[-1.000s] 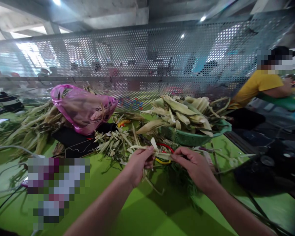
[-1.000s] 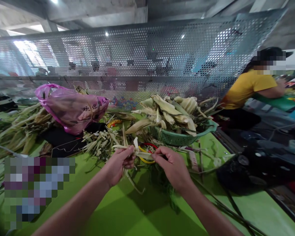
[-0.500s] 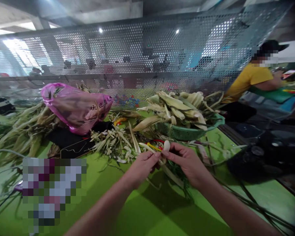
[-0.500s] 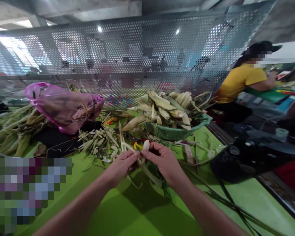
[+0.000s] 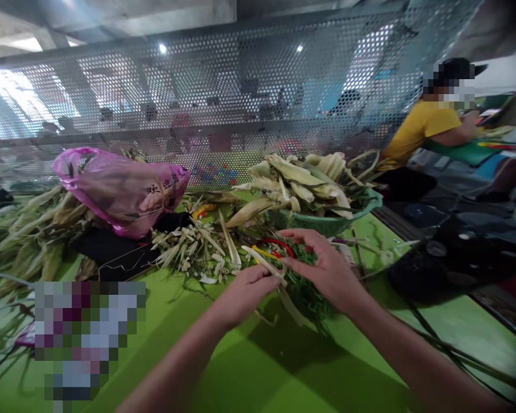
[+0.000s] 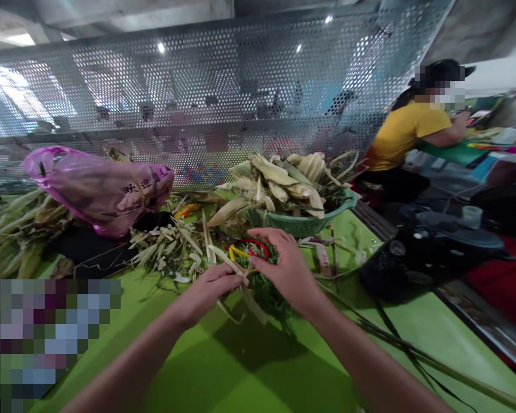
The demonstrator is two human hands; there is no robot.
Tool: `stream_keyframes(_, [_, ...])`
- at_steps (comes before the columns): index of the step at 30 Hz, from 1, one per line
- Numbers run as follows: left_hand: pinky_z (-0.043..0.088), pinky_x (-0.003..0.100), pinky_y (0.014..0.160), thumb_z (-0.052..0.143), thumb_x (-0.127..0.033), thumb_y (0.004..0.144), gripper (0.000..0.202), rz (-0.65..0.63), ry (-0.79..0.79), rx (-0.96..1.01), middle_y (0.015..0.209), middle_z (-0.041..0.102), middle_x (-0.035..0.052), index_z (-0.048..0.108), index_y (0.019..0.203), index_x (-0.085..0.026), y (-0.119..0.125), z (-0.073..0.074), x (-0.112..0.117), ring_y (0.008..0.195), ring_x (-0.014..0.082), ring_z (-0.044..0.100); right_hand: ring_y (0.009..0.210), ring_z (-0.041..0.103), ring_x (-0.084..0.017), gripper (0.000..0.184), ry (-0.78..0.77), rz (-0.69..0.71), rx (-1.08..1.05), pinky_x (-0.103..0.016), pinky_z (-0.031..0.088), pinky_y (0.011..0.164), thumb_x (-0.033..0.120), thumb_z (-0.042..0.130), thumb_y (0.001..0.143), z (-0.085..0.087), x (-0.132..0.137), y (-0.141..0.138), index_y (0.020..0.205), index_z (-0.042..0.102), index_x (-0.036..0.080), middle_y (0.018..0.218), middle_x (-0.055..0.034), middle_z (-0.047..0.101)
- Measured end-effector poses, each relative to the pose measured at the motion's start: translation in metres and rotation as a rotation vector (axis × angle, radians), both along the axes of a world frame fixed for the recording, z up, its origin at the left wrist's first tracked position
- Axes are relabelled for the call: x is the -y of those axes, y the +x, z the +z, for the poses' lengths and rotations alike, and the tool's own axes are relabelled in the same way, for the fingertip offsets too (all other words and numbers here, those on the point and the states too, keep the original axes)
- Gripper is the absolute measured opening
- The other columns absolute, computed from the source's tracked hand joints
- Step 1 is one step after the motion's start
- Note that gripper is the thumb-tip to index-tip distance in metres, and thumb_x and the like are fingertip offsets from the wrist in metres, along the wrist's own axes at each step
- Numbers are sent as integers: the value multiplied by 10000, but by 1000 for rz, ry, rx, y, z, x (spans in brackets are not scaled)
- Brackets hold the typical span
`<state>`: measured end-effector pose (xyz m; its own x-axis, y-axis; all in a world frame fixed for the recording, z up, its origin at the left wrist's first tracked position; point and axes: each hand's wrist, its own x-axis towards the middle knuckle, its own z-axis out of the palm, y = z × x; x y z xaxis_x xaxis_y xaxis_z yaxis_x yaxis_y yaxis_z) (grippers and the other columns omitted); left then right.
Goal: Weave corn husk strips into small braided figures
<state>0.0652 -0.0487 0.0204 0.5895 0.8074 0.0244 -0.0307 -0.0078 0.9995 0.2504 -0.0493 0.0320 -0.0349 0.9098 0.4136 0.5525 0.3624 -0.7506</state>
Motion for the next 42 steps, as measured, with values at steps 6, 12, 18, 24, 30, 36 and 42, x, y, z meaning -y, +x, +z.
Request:
stream_keyframes(6, [399,258,716,548,-289,822,190,-39,87,-111,783,603,31,683,837,-157,6,-6,0,750,166,511,1035,567,-240,92,-80,204,31,-409,406,930,297,654,807,3,8,-9,835,696,220,1014,-59,673])
stream_keyframes(12, [374,238,624,625,-352,774,219,-80,21,-178,640,550,8,671,687,-156,9,-6,8,638,138,472,860,590,-208,81,-122,105,-113,-349,429,826,268,662,770,-1,9,-12,737,629,202,829,-24,645])
stream_keyframes(18, [331,222,568,615,-399,790,263,-74,8,-172,624,491,-8,647,711,-151,11,-9,8,597,109,411,748,566,-170,145,-173,71,-266,-311,451,733,336,665,777,1,5,-12,765,633,196,769,-8,615])
stream_keyframes(24, [353,212,594,616,-500,792,360,97,-167,86,678,536,5,629,766,-141,11,-10,3,623,99,458,751,606,-158,234,-339,175,-447,-302,494,724,377,673,782,2,2,-3,936,643,204,863,-25,656])
stream_keyframes(30, [331,201,562,646,-474,781,337,151,-323,167,635,542,-7,625,762,-138,9,-12,2,585,85,452,687,571,-143,185,-297,132,-429,-284,483,698,333,729,715,-1,2,-5,767,609,203,729,11,599])
stream_keyframes(36, [339,186,546,682,-469,752,342,167,-363,181,638,550,-9,681,817,-133,8,-12,0,568,73,457,775,578,-175,213,-192,94,-329,-295,478,712,359,681,766,-2,-1,-3,902,613,210,824,-19,604])
stream_keyframes(42, [386,185,587,712,-455,728,373,310,-355,242,724,636,17,719,938,-147,8,-14,-6,632,92,539,791,566,-199,262,-152,-10,-2,-294,429,682,473,577,847,9,5,2,830,590,212,833,-35,618])
